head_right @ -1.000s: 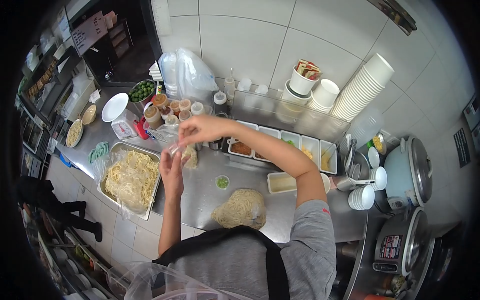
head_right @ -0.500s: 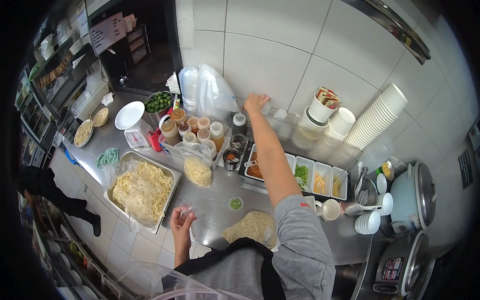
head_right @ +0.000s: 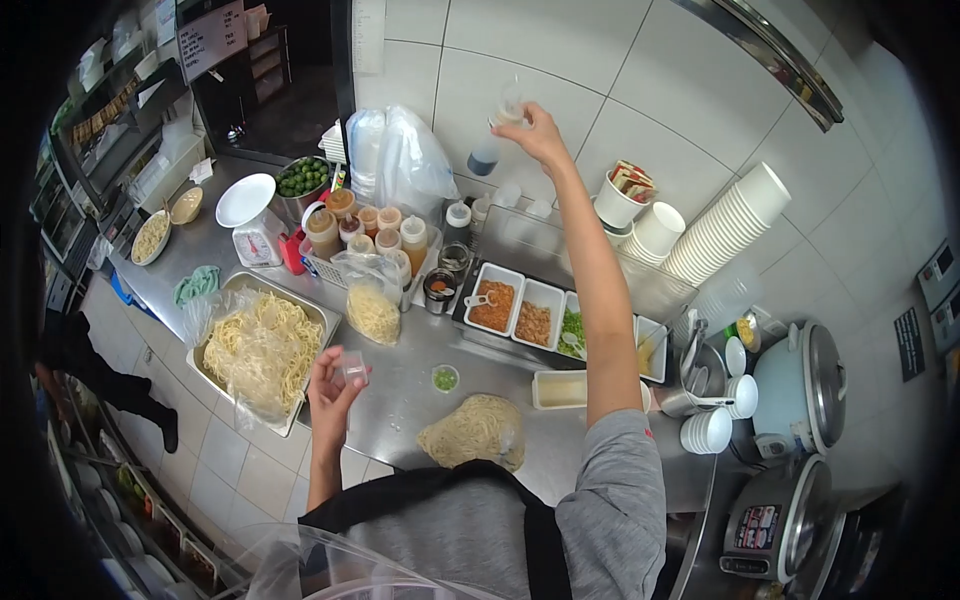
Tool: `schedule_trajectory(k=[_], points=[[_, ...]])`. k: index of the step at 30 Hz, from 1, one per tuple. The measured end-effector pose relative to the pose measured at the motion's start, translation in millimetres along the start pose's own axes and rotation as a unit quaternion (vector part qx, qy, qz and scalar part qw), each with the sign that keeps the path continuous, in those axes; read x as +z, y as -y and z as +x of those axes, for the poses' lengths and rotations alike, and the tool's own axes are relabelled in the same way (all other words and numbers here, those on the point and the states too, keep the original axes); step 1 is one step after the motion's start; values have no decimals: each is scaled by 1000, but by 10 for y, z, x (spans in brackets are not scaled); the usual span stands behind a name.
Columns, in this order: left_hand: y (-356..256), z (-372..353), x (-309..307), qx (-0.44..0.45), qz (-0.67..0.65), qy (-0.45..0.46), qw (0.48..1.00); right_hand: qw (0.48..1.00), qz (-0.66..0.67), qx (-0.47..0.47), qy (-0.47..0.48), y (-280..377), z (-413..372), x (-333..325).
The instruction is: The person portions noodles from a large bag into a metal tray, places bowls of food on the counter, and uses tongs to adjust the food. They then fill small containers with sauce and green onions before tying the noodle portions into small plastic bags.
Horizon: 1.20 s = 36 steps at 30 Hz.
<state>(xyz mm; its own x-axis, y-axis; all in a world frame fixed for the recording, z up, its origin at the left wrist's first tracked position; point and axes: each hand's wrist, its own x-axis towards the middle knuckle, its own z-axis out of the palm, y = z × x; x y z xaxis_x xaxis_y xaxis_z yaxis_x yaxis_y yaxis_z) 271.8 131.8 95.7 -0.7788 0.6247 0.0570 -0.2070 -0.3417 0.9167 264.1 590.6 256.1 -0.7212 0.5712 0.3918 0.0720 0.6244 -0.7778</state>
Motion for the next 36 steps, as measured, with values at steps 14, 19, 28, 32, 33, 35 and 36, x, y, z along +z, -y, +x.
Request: schedule_trajectory(k=[14,19,28,32,33,35,36], points=[[-32,866,289,209,443,-21,872,918,-178,-268,233,363,-1806,1146],[137,889,243,213,470,-42,855,826,-389,-370,173,311,-1908,1252],[299,935,206,230,457,-66,857,746,-452,-481,87,523,-1826,1272],[314,927,212,216,433,-73,872,746,-450,-483,94,544,-1799,1287],[309,919,219,209,427,-71,877,745,-449,-483,98,549,-1794,1286],[295,907,232,197,416,-68,885,744,-450,-483,106,564,-1781,1278],[315,914,227,203,410,-70,886,741,-454,-483,105,571,-1780,1276]])
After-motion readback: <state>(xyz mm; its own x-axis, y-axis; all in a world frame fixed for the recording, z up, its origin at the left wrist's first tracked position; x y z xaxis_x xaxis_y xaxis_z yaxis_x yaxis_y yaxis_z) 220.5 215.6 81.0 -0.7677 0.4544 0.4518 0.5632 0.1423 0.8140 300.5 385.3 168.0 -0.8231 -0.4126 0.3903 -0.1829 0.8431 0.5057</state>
